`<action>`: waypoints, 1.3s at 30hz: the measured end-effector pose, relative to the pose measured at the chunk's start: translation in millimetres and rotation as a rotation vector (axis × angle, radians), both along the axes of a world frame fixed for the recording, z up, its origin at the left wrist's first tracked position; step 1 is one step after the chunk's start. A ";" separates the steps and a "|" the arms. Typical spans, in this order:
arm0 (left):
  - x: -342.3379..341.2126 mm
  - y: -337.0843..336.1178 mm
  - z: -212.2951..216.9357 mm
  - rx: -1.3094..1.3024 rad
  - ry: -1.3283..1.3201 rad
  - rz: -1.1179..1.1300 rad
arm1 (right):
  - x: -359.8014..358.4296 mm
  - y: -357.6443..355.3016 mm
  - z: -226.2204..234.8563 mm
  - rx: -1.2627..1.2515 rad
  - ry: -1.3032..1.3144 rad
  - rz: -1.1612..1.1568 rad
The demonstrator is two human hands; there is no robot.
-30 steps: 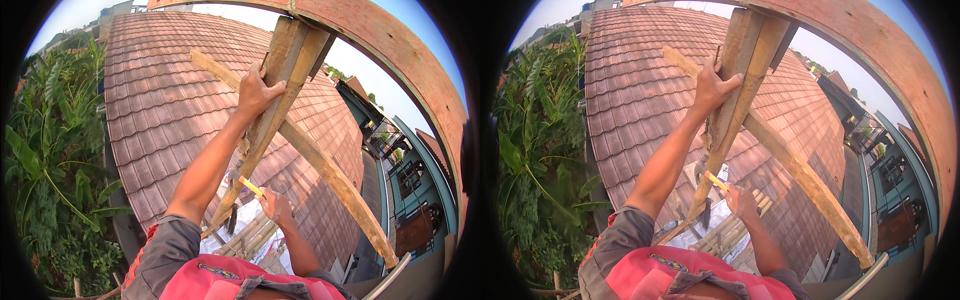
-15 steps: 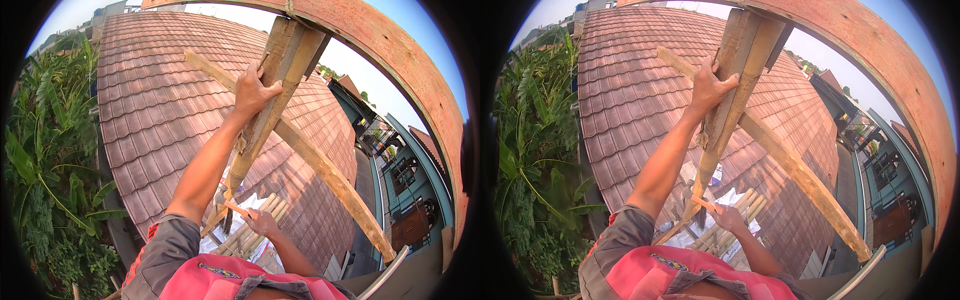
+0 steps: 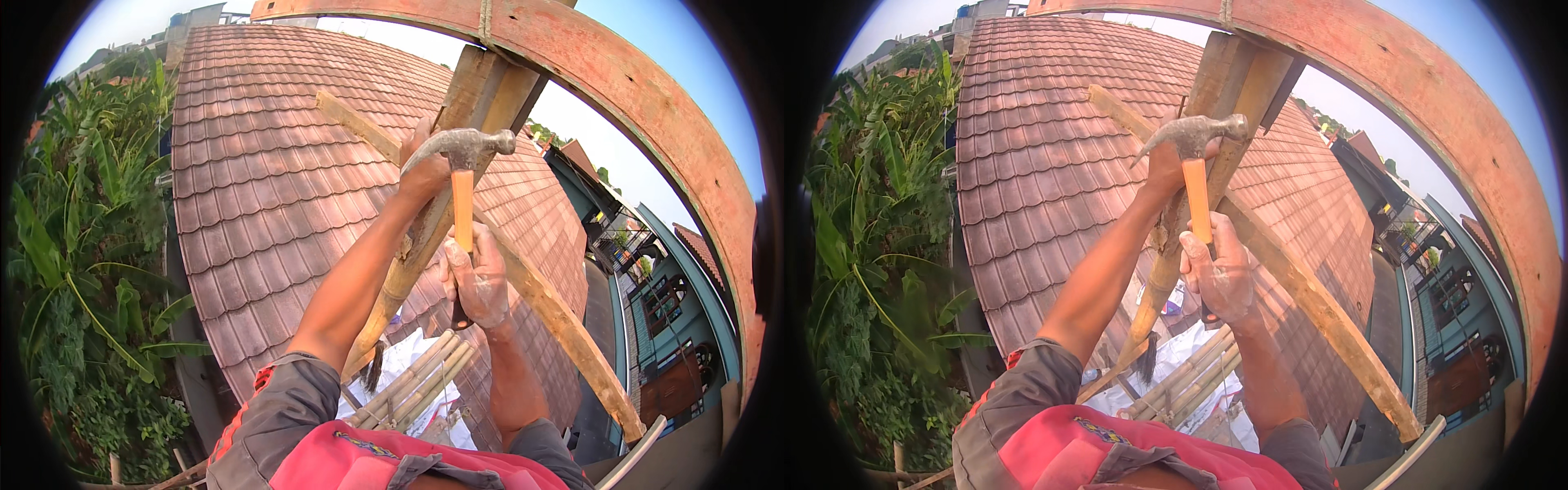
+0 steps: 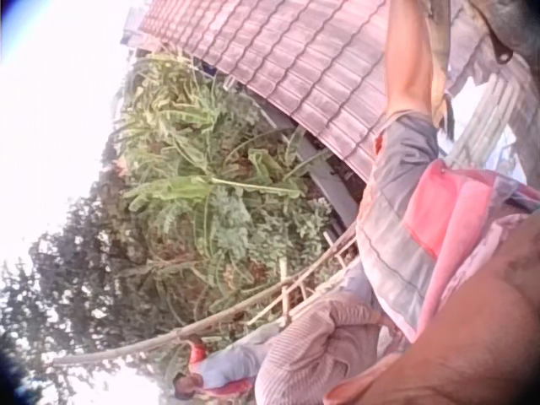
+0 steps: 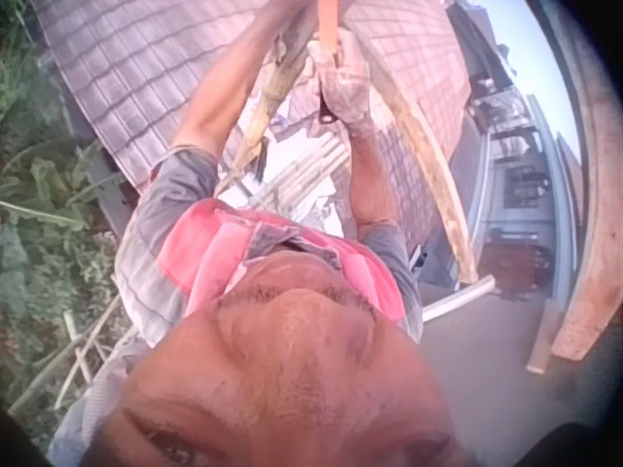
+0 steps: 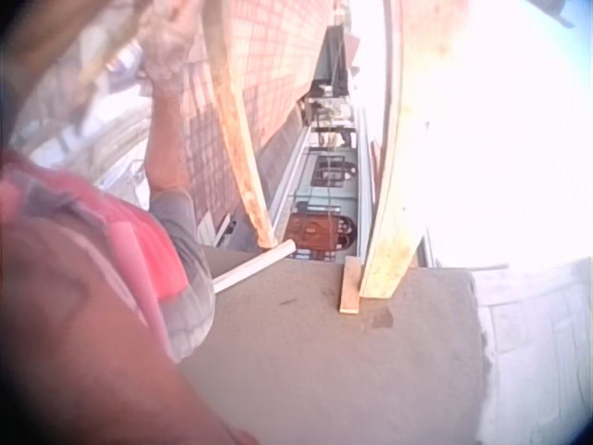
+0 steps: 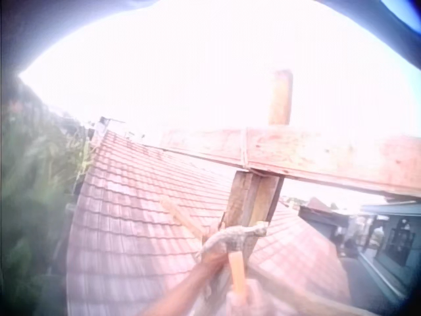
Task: The person uses a hammer to drive nails into wooden beams on a roof truss, working alongside a coworker on bamboo scaffolding. The person positions and secures curved wooden pieces to the truss structure.
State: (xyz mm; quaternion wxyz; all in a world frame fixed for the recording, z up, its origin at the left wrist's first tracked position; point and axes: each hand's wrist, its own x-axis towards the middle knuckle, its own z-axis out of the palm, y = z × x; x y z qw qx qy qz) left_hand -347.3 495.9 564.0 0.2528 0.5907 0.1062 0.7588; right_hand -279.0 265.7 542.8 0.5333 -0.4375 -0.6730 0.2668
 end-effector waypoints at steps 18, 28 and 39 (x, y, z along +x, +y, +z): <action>-17.6 5.4 -5.3 0.004 -0.174 -0.228 | -64.2 85.8 111.8 -0.124 0.177 0.122; 0.4 -26.5 11.8 -0.096 -0.023 0.138 | 56.9 24.2 62.5 0.232 -0.279 -0.278; 8.5 -24.6 11.7 -0.010 -0.190 -0.204 | 23.5 47.2 135.1 0.534 -0.646 -0.257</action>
